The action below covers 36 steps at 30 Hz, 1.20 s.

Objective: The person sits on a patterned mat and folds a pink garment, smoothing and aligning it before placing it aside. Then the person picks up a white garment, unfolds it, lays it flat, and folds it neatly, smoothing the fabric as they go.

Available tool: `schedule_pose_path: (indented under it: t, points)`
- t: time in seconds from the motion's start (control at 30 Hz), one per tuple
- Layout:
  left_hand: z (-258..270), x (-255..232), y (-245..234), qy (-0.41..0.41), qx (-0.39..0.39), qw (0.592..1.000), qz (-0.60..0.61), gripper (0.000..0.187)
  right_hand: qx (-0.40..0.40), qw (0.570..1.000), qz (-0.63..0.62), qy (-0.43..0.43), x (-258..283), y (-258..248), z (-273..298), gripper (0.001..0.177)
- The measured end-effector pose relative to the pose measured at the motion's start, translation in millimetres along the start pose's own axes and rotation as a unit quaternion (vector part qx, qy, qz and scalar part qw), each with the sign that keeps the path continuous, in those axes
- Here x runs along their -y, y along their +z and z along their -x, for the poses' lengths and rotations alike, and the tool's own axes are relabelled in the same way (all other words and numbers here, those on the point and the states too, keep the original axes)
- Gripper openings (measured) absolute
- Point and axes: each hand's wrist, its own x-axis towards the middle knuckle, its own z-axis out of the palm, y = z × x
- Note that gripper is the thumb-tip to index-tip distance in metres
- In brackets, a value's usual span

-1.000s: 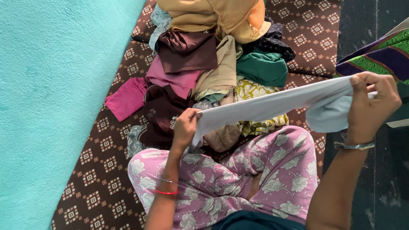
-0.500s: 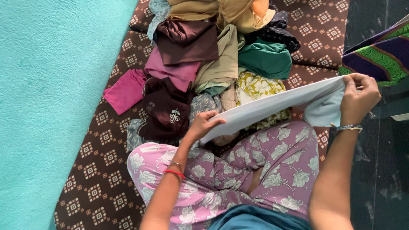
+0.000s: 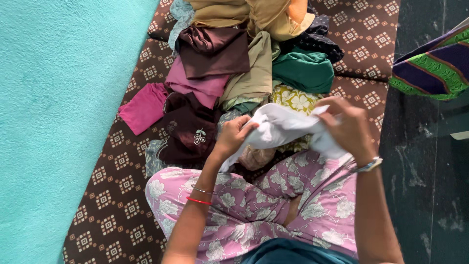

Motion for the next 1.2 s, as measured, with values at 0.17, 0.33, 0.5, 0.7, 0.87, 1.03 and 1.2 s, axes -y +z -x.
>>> schedule_pose_path:
  t: [0.17, 0.33, 0.5, 0.7, 0.87, 1.03, 1.2]
  points:
    - [3, -28, 4, 0.014, 0.054, 0.998, 0.026, 0.024, 0.168, 0.984, -0.044, -0.039, 63, 37, -4, 0.028]
    - [9, -37, 1, 0.032, 0.073, 0.996, 0.028, 0.023, 0.177, 0.981, -0.072, -0.010, 85, 51, -4, 0.038]
    - [10, -34, -1, 0.023, 0.072, 0.996, 0.038, 0.023, 0.160, 0.982, -0.097, 0.007, 79, 55, -1, 0.034]
    - [10, -33, -4, 0.068, 0.101, 0.991, 0.058, 0.022, 0.209, 0.968, -0.140, -0.012, 71, 58, 0, 0.024]
    - [11, -28, -2, 0.018, 0.075, 0.997, 0.010, 0.022, 0.210, 0.969, -0.126, 0.009, 71, 55, 6, 0.019]
    - [10, -22, 3, 0.043, 0.053, 0.998, -0.001, 0.024, 0.160, 0.980, -0.113, -0.037, 76, 49, 5, 0.014]
    - [12, -30, 2, 0.056, 0.116, 0.992, 0.000, 0.025, 0.092, 0.990, -0.093, -0.045, 80, 48, 3, 0.016]
